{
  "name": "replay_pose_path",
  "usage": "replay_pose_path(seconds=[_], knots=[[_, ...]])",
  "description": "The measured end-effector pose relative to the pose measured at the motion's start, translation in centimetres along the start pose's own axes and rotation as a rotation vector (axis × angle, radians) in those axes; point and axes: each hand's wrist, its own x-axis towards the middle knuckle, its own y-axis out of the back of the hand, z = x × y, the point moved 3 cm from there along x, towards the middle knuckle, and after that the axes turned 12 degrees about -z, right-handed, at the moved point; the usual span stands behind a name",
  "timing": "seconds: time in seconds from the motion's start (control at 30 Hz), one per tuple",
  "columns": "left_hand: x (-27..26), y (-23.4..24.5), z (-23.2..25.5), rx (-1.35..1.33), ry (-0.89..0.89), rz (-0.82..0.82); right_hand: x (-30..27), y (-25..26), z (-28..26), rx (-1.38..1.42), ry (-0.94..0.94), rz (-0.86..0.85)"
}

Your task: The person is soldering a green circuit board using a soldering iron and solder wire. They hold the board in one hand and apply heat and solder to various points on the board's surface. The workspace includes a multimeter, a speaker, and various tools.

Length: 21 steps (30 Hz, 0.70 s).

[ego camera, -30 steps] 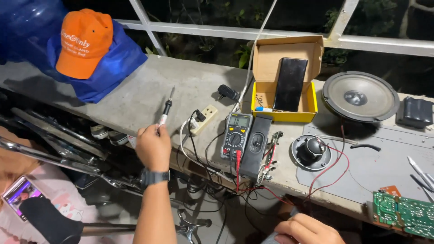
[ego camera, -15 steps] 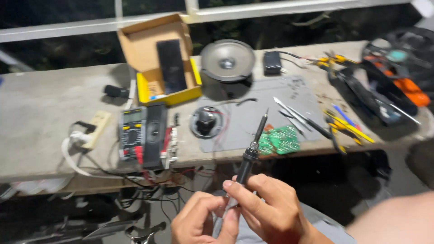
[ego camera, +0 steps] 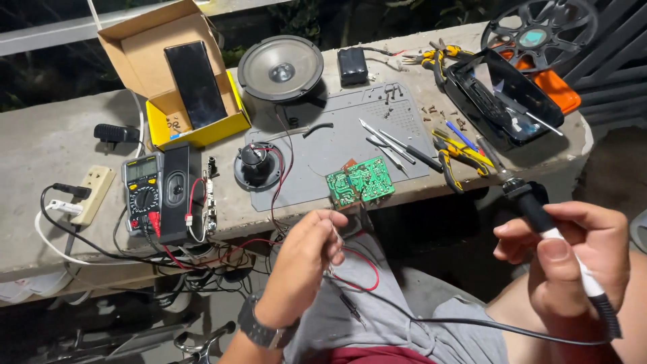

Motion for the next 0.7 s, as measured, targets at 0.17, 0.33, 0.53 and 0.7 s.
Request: replay_pose_path(seconds=[0.17, 0.33, 0.53, 0.7], knots=[[2.0, 0.6, 1.2, 0.012, -0.148, -0.01, 0.9, 1.8, 3.9, 0.232, -0.045, -0.135], [3.4, 1.2, 2.6, 0.075, -0.213, 0.064, 1.5, 0.2, 7.5, 0.419, -0.052, -0.145], [4.6, 2.0, 2.3, 0.17, -0.219, 0.108, 1.6, -0.2, 7.6, 0.296, -0.186, -0.078], [5.8, 2.2, 2.4, 0.274, -0.275, 0.074, 1.5, 0.5, 9.5, 0.321, -0.132, -0.109]])
